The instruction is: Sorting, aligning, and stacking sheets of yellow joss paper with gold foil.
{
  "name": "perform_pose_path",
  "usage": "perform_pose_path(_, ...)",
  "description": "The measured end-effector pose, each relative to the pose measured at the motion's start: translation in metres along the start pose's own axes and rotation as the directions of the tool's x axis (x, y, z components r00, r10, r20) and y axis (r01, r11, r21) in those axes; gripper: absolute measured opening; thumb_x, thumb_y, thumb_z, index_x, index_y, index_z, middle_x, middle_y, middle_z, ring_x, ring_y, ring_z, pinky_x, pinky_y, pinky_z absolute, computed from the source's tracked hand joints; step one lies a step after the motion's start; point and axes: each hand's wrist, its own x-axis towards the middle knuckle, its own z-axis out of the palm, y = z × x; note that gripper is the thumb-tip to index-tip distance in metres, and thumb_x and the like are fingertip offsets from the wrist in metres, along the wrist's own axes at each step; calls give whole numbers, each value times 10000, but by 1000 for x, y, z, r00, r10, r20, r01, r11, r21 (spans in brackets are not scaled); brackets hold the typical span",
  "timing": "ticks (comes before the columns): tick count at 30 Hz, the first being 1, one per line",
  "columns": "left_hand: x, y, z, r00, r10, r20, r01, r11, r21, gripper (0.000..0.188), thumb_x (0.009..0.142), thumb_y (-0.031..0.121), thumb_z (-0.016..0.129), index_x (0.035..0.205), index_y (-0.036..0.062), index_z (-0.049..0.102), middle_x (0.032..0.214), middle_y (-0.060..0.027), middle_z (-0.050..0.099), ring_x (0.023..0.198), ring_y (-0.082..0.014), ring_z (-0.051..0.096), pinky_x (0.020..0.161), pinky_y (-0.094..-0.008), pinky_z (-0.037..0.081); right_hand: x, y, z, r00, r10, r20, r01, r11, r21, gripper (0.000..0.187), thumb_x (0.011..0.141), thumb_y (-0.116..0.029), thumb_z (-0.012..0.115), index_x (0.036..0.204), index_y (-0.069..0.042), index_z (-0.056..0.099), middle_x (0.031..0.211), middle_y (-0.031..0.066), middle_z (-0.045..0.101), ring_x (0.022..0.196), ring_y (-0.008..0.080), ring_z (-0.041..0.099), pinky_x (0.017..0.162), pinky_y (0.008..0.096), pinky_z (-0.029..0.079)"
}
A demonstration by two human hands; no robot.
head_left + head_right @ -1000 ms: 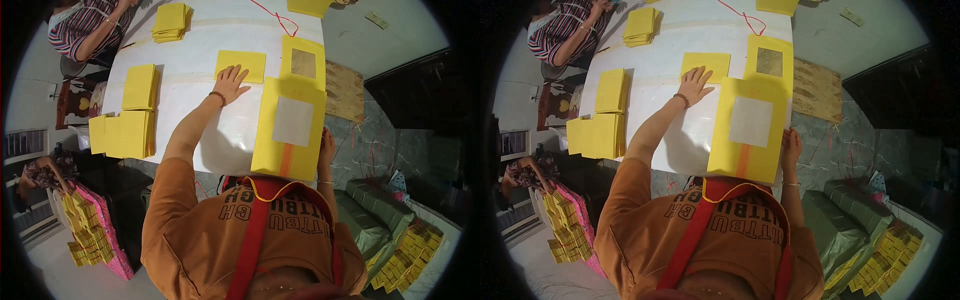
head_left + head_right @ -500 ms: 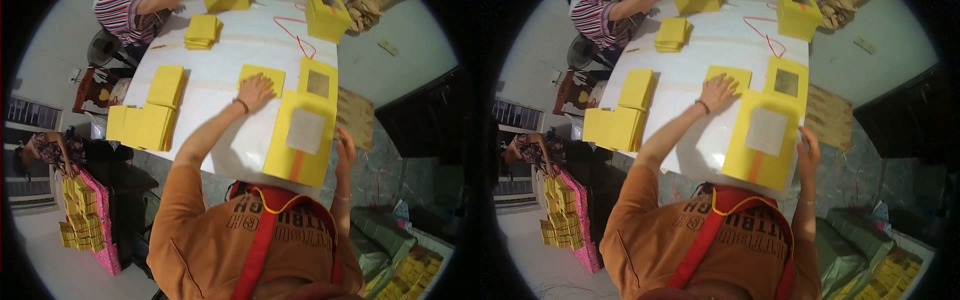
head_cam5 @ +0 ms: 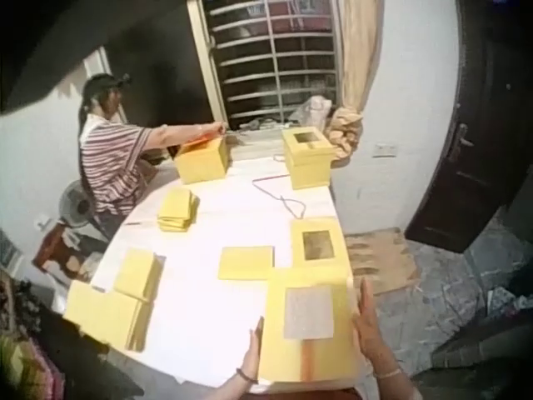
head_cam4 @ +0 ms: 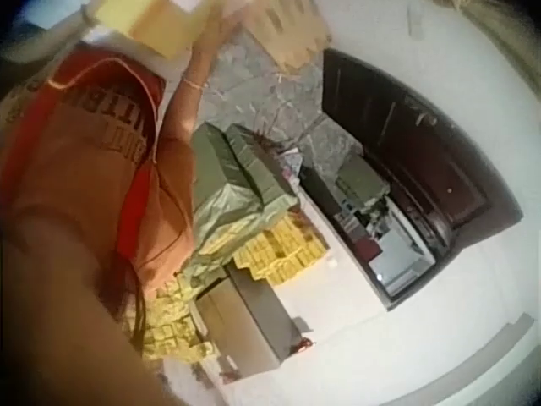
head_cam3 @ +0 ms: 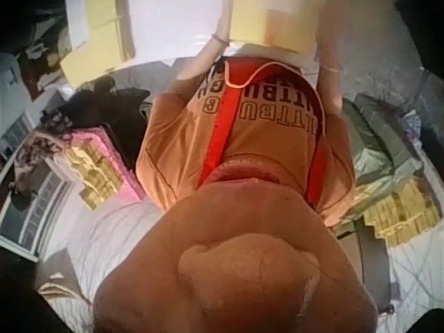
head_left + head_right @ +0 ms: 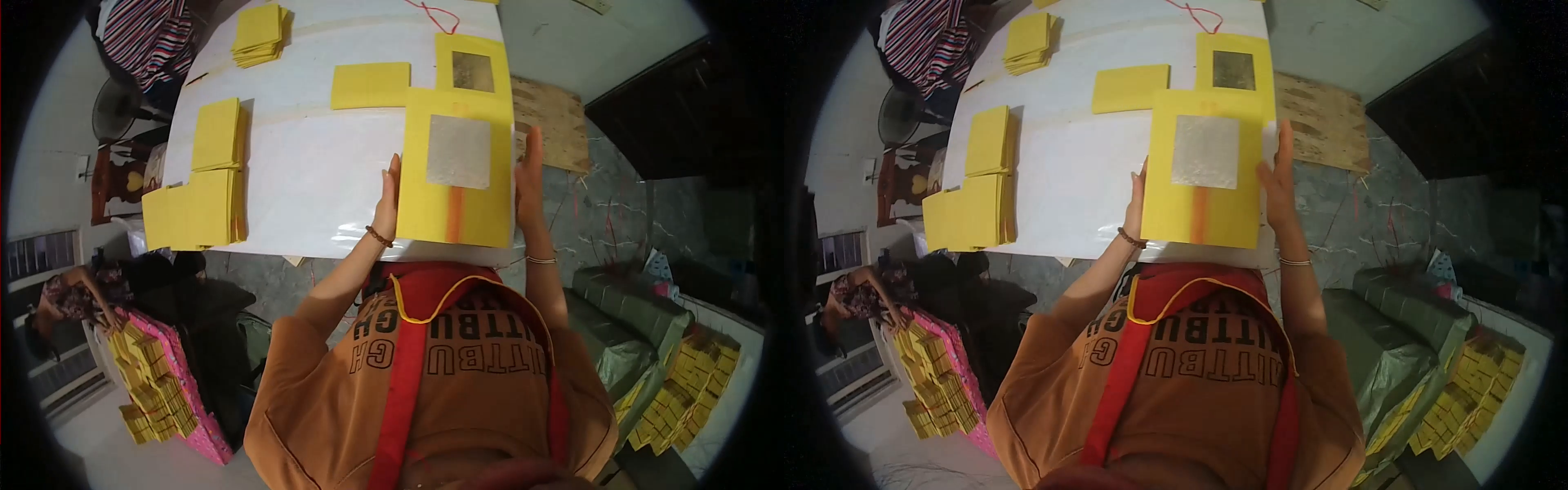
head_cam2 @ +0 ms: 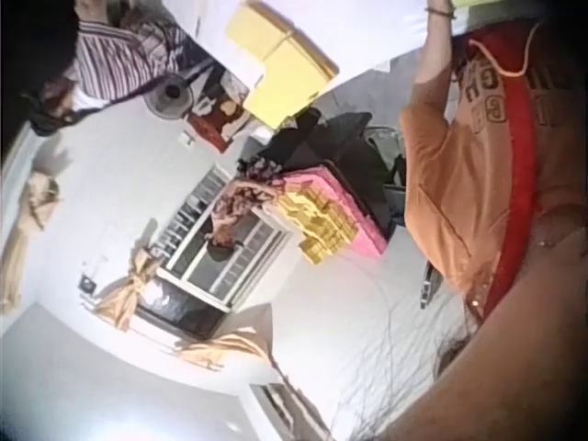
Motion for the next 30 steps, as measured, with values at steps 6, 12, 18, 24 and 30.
perform_pose_path(6,2,23,2,998,2,55,3,996,-94,744,899,586,173,1416,78,4,1475,-122,53,1356,-235,90,1090,-365,136,-15,31,-15,924,364,-117,-282,854,437,645,945,-418,314,1424,-155,-27,1483,120,-11,1365,259,-6,1083,396,43)
perform_pose_path(12,-4,45,23,997,13,71,-9,998,-57,730,917,550,192,1406,25,57,1469,-115,100,1352,-224,112,1093,-344,125,-23,30,-4,949,274,-157,-246,953,176,614,940,-412,306,1427,-129,60,1481,100,73,1363,227,72,1088,412,62)
perform_pose_path(18,51,49,-31,942,331,61,-180,342,922,478,859,256,475,1305,116,377,1394,-144,274,1284,-300,244,1038,-443,188,-2,-15,-24,982,-94,166,127,971,-201,561,818,-170,505,1336,-32,339,1397,131,311,1343,248,168,1073,371,156)
perform_pose_path(24,114,60,-58,880,354,317,-153,-420,894,522,713,78,566,1211,171,444,1314,-129,343,1207,-312,315,943,-511,255,-8,-15,-7,945,85,315,-69,996,-62,476,749,-49,581,1214,-11,486,1272,102,482,1305,268,278,1053,384,229)
perform_pose_path(30,148,60,-78,892,206,403,-263,-488,832,439,792,138,532,1215,123,418,1191,-105,437,1107,-290,413,890,-458,326,-5,-15,-10,959,31,282,18,986,-169,403,784,-96,562,1176,-11,520,1170,95,556,1222,237,396,1020,359,291)
